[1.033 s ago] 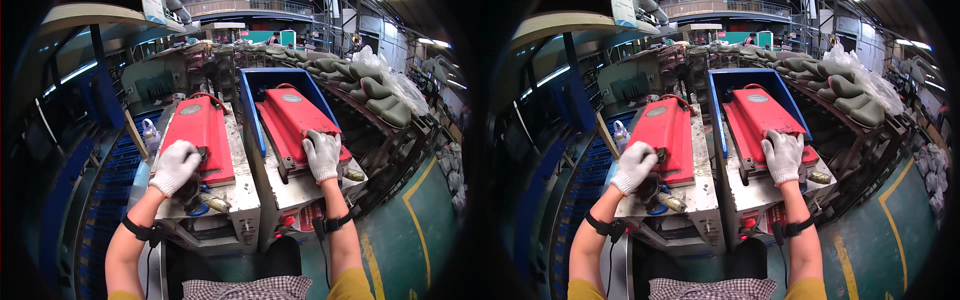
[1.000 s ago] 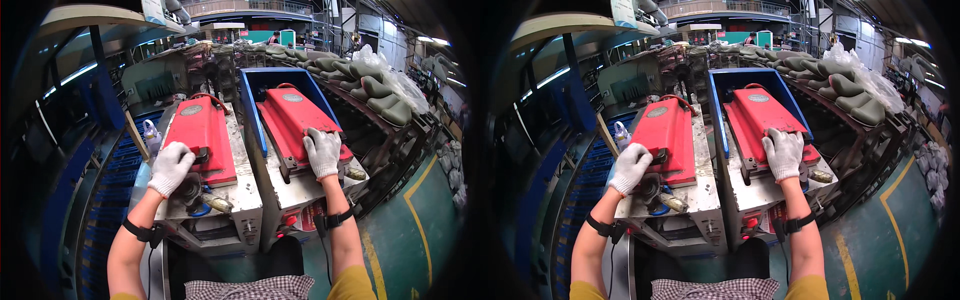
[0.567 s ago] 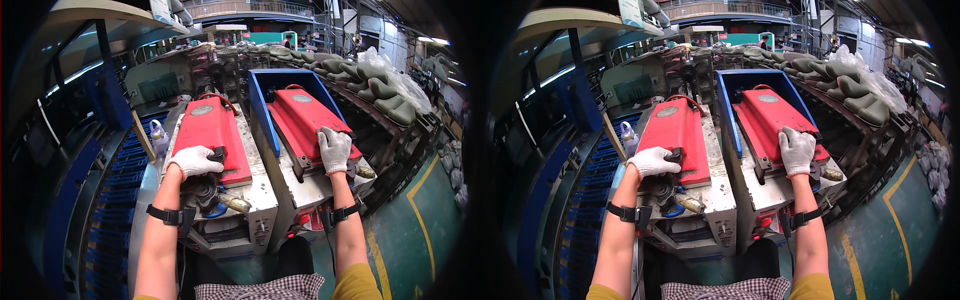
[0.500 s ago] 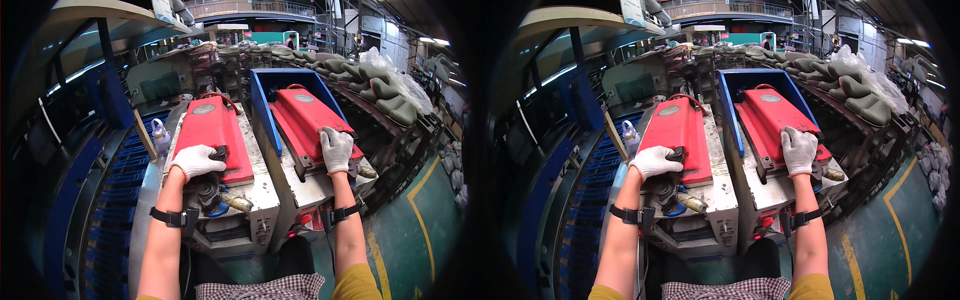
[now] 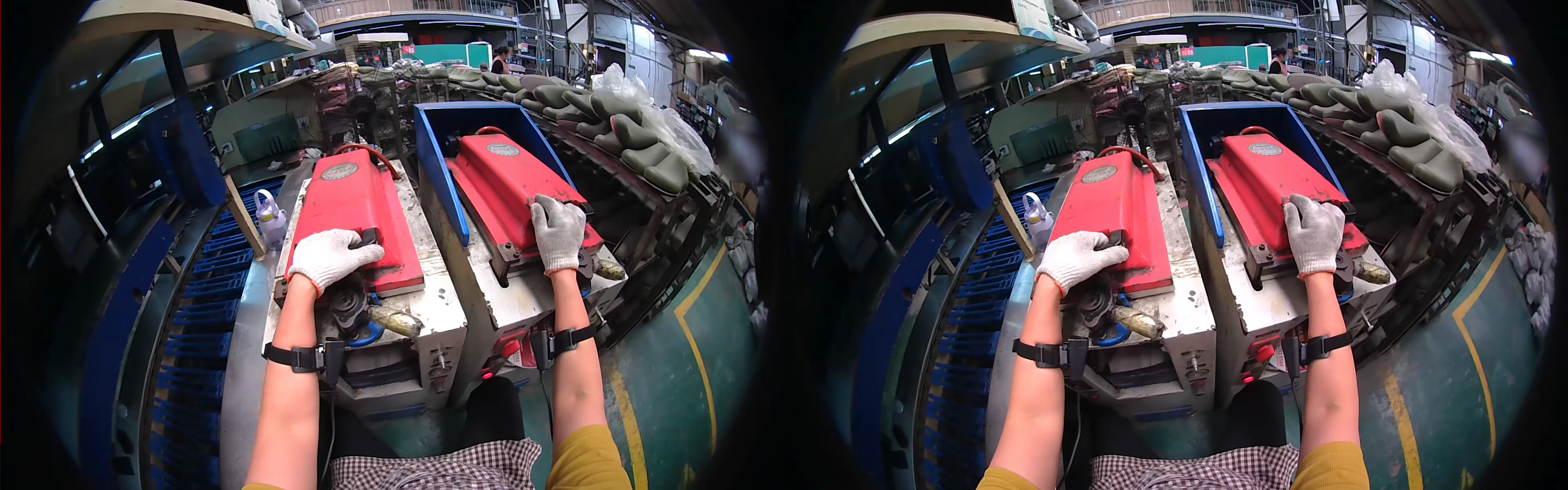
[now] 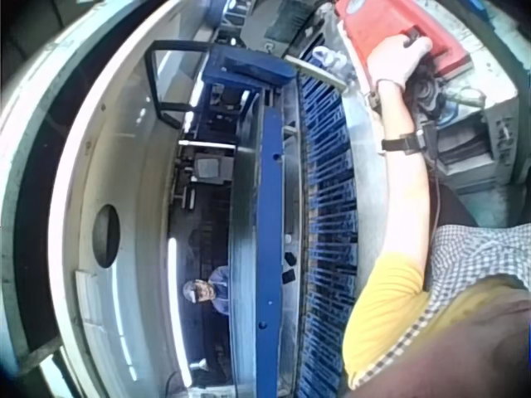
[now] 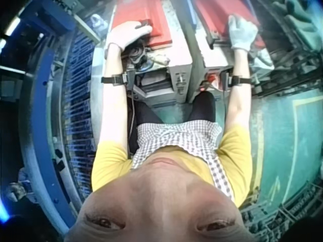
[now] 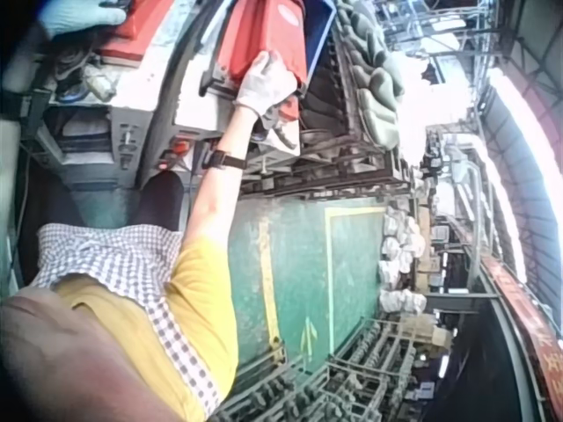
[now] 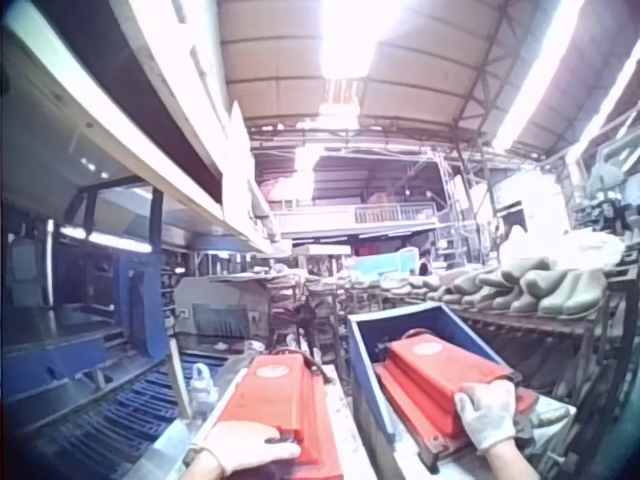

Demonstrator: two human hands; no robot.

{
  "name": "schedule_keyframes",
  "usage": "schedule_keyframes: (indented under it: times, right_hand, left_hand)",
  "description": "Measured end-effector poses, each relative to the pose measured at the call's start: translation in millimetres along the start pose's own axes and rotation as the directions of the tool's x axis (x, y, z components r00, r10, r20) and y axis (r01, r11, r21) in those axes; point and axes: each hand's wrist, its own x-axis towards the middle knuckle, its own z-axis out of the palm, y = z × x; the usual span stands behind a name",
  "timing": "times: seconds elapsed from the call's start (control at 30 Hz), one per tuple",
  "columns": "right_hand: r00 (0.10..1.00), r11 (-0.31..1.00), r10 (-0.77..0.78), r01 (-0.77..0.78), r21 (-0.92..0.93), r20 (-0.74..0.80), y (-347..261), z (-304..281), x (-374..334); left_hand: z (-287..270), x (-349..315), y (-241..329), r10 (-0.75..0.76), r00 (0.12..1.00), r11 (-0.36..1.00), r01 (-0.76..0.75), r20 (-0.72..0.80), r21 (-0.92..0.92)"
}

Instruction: Operating an industrial press machine to process shoe components.

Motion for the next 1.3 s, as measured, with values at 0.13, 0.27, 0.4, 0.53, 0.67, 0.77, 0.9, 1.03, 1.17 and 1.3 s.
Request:
schedule_keyframes:
  times: [0.13, 0.27, 0.4, 0.53, 0.67, 0.77, 0.9, 1.03, 1.17, 1.3]
  right_hand:
    - [1.000, 1.000, -0.002, 0.002, -0.008, -0.013, 3.0, 0.6, -1.5]
    - [1.000, 1.000, -0.014, 0.013, -0.012, -0.017, 4.2, 1.9, -2.0]
    - [1.000, 1.000, -0.008, 0.007, -0.013, -0.007, 4.3, 1.7, -2.1]
    - [1.000, 1.000, -0.005, 0.005, -0.012, -0.011, 3.4, 3.2, -2.8]
    - [1.000, 1.000, -0.014, 0.013, -0.018, -0.009, 4.3, 1.7, -2.2]
    - [1.000, 1.000, -0.013, 0.013, -0.014, -0.011, 5.7, 2.2, -2.9]
    - [1.000, 1.000, -0.014, 0.014, -0.011, -0.009, 3.7, 2.4, -1.6]
    - [1.000, 1.000, -0.014, 0.014, -0.016, -0.017, 3.8, 3.4, -1.9]
    - [1.000, 1.000, -0.012, 0.012, -0.016, -0.026, 5.1, 3.6, -3.0]
    - [1.000, 1.000, -0.006, 0.006, -0.013, -0.014, 2.8, 1.3, -2.0]
  left_hand:
    - [1.5, 0.5, 2.7, -0.018, 1.000, 1.000, 0.018, 0.002, -0.023]
    - [1.4, -1.0, 3.7, -0.017, 1.000, 1.000, 0.017, -0.009, -0.025]
    - [1.1, -1.7, 5.0, -0.013, 1.000, 1.000, 0.013, -0.026, -0.005]
    - [2.0, -2.5, 3.7, -0.011, 0.999, 1.000, 0.011, -0.039, 0.000]
    - [2.0, -2.5, 5.5, -0.009, 0.999, 1.000, 0.009, -0.031, 0.009]
    - [3.4, -1.5, 5.4, -0.008, 0.999, 1.000, 0.008, -0.034, -0.009]
    - [3.0, -1.5, 4.0, -0.013, 0.999, 1.000, 0.013, -0.031, -0.001]
    - [3.9, -0.7, 2.8, -0.010, 0.999, 1.000, 0.011, -0.038, 0.003]
    - [5.3, -0.6, 3.6, -0.004, 0.999, 1.000, 0.005, -0.049, 0.006]
    - [4.2, -2.1, 4.3, -0.011, 0.999, 1.000, 0.011, -0.041, 0.007]
